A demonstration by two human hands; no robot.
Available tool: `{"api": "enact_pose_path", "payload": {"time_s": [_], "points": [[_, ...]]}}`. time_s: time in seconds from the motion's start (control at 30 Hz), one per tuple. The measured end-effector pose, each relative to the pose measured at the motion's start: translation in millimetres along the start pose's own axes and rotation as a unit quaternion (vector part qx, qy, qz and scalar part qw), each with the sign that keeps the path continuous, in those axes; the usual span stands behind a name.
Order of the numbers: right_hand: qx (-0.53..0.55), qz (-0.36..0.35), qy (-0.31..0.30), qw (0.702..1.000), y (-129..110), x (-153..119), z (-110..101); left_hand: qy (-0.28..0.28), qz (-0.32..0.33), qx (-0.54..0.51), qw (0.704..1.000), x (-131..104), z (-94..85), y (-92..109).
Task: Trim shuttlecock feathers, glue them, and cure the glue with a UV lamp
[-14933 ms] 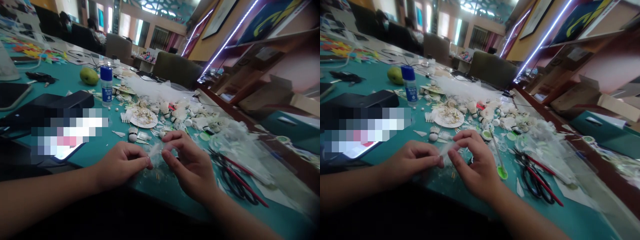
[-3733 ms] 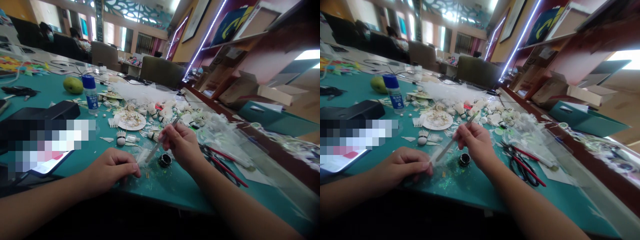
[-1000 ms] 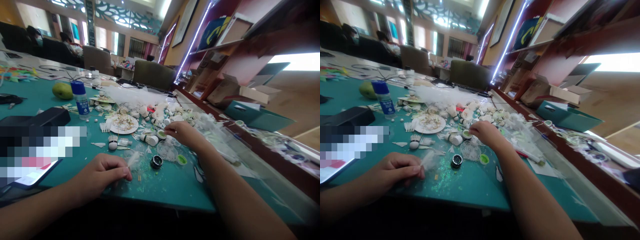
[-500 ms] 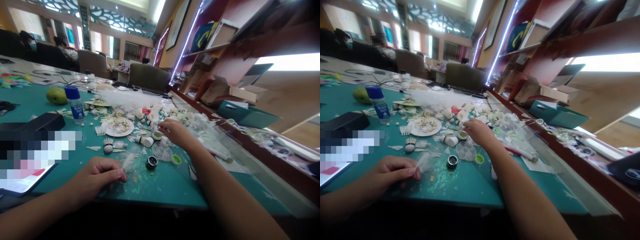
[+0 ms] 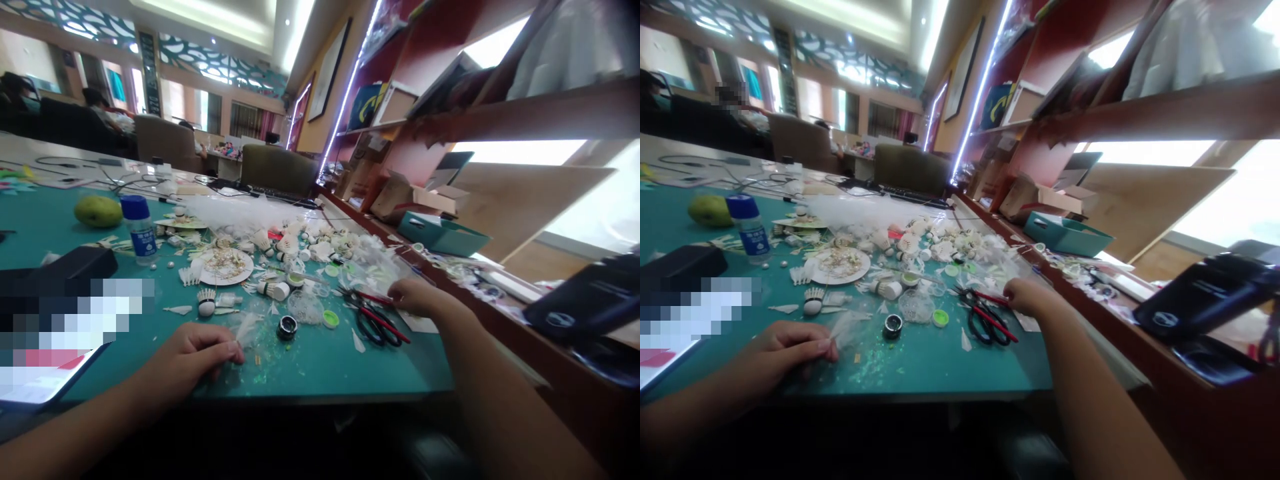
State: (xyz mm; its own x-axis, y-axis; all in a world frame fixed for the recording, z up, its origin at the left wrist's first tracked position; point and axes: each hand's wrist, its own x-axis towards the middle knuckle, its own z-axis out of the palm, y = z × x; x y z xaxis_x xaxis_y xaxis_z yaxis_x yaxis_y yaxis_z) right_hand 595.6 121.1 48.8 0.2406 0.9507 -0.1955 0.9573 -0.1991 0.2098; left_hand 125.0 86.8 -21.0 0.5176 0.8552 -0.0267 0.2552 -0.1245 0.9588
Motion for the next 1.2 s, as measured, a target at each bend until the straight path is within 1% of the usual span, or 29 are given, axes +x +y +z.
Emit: {"api": "enact_pose_path", "payload": {"time_s": [0.07, 0.2, 0.43, 0.53, 0.63, 0.73, 0.83, 0.9, 0.97, 1.1, 1.2], "points": [[0.0, 0.016, -0.013, 1.0, 4, 3, 7, 0.005, 0.0, 0.003, 1.0, 0, 0.6, 0], [0.01, 0.047, -0.016, 0.999, 13, 9, 12, 0.014, 0.005, 0.003, 1.0, -1, 1.7, 3], [0.053, 0.048, 0.008, 0.997, 20, 11, 27, 0.013, 0.008, 0.009, 1.0, -2, 2.3, 6], [0.062, 0.059, 0.018, 0.996, 24, 6, 24, 0.013, 0.005, -0.002, 1.0, -1, 2.4, 5], [0.059, 0.078, 0.033, 0.995, 33, -1, 14, 0.002, -0.004, -0.006, 1.0, 0, 1.9, 3], [0.063, 0.089, 0.081, 0.991, 40, -9, 2, 0.003, -0.005, -0.01, 1.0, 0, 1.4, 2], [0.091, 0.073, 0.167, 0.979, 36, -14, -9, 0.007, -0.008, -0.013, 1.0, 0, 1.7, 1], [0.116, 0.054, 0.223, 0.966, 28, -17, -17, 0.009, -0.01, -0.015, 1.0, 1, 2.3, 1], [0.139, 0.041, 0.265, 0.953, 18, -22, -25, 0.012, -0.012, -0.019, 1.0, 2, 2.8, 1], [0.186, 0.049, 0.343, 0.919, -4, -38, -41, 0.015, -0.018, -0.026, 0.999, 2, 2.7, 0], [0.232, 0.027, 0.377, 0.896, -24, -52, -49, 0.02, -0.019, -0.03, 0.999, 2, 2.4, -1]]}}
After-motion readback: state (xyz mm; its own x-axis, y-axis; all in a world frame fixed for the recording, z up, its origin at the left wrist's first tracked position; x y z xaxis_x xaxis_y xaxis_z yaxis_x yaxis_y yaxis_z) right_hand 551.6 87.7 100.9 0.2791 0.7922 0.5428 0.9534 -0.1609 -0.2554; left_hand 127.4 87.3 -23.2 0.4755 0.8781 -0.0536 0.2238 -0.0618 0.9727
